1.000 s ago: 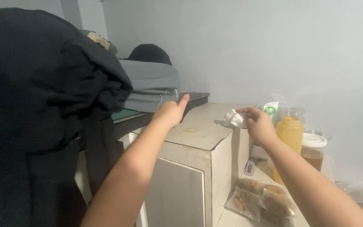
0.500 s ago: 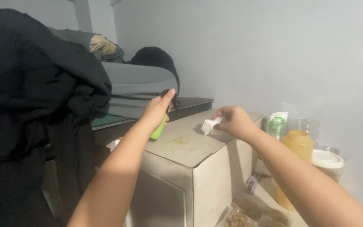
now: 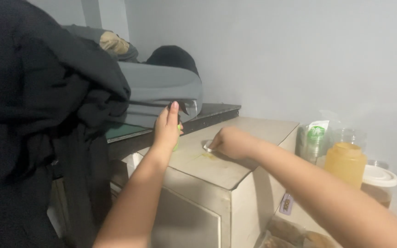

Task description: Organizing items on a surface, filling a spray bottle with liquid, and wiping the surface with a tissue.

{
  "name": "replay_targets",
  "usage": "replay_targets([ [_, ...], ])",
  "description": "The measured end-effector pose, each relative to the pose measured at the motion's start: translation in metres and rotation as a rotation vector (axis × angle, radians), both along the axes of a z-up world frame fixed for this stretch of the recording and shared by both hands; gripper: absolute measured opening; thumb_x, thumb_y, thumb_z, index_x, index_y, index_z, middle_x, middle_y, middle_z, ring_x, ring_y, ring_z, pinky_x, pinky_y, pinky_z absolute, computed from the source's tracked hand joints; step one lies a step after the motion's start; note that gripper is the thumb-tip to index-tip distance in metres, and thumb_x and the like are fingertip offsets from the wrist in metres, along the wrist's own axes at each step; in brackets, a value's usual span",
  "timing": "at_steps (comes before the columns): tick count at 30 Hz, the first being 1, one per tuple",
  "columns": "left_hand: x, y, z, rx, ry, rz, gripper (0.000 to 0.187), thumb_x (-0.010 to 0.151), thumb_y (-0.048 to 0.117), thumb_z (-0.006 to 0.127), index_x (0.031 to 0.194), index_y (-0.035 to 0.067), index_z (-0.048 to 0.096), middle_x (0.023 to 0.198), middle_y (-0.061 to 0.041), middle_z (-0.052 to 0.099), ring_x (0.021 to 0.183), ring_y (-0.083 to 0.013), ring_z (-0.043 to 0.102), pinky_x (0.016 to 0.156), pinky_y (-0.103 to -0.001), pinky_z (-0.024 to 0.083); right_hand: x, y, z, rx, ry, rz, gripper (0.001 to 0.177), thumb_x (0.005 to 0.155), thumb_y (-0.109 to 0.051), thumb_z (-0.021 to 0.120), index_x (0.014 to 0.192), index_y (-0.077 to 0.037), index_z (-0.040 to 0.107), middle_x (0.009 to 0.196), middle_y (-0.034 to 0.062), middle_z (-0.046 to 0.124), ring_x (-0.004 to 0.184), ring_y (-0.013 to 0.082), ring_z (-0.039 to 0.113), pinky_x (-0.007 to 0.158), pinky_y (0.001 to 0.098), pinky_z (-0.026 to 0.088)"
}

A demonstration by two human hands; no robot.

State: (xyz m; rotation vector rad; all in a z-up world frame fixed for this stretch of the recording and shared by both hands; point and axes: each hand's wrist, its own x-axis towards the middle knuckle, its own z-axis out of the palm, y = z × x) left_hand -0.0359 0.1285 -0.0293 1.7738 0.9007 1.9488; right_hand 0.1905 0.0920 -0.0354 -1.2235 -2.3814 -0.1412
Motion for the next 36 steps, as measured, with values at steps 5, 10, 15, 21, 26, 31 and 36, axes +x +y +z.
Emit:
replay_targets([
  [5,-0.001,0.017,-0.005,-0.102,-0.140,-0.025,0.060,0.099,0.059,0.048,0.101,0.003,0.069,0.068,-0.007,0.059,0.055,-0.0164,0.060,0.049,-0.032,0.053,-0.001,-0.041,0.004,-0.060,0.116,0.056,0.021,0.084,-0.017,0.071,0.101,-0.016,0.084,0.102,0.0100,0.080,0.093,0.0273,0.076,0.086,0.0356,0.058],
  [10,-0.002,0.016,-0.007,-0.067,-0.090,-0.037,0.062,0.098,0.061,0.048,0.100,0.002,0.068,0.068,-0.008,0.059,0.055,-0.0171,0.061,0.048,-0.033,0.054,0.009,-0.025,0.015,-0.107,0.210,0.055,0.039,0.080,-0.014,0.076,0.118,-0.016,0.075,0.106,0.0115,0.077,0.099,0.0249,0.074,0.090,0.0354,0.056],
  [15,0.000,0.006,-0.004,-0.081,-0.102,-0.033,0.063,0.098,0.062,0.046,0.101,0.003,0.068,0.069,-0.008,0.060,0.055,-0.0170,0.062,0.048,-0.033,0.053,0.016,-0.033,0.033,-0.094,-0.015,-0.027,0.040,0.085,-0.014,0.071,0.125,-0.020,0.076,0.116,0.0111,0.077,0.102,0.0244,0.071,0.096,0.0356,0.052],
  [21,0.001,0.006,-0.005,-0.064,-0.091,-0.024,0.063,0.097,0.062,0.047,0.101,0.004,0.069,0.069,-0.008,0.061,0.055,-0.0169,0.062,0.048,-0.032,0.053,0.019,-0.088,0.052,-0.185,0.180,0.127,0.030,0.079,-0.016,0.078,0.109,-0.015,0.083,0.103,0.0064,0.082,0.094,0.0180,0.077,0.088,0.0324,0.058],
  [26,0.003,0.005,-0.005,-0.067,-0.097,-0.064,0.061,0.096,0.062,0.046,0.102,0.005,0.068,0.069,-0.008,0.061,0.054,-0.0160,0.061,0.048,-0.032,0.052,-0.002,-0.060,0.025,-0.149,-0.018,0.018,0.019,0.078,-0.024,0.083,0.096,-0.018,0.085,0.094,0.0034,0.081,0.086,0.0182,0.075,0.081,0.0310,0.057],
  [31,0.003,0.006,-0.007,-0.054,-0.106,-0.082,0.060,0.097,0.061,0.048,0.101,0.004,0.068,0.070,-0.007,0.060,0.054,-0.0152,0.060,0.048,-0.031,0.051,-0.003,0.003,0.019,-0.080,-0.040,0.121,0.017,0.078,-0.020,0.080,0.094,-0.021,0.086,0.100,0.0081,0.080,0.095,0.0212,0.073,0.086,0.0321,0.056],
  [36,-0.001,0.010,-0.008,-0.039,-0.116,-0.096,0.059,0.097,0.060,0.049,0.101,0.004,0.069,0.069,-0.008,0.059,0.054,-0.0151,0.059,0.048,-0.031,0.051,-0.005,0.010,0.029,0.101,-0.078,0.153,0.020,0.069,-0.019,0.089,0.089,-0.019,0.090,0.112,0.0143,0.072,0.111,0.0311,0.061,0.096,0.0398,0.048],
])
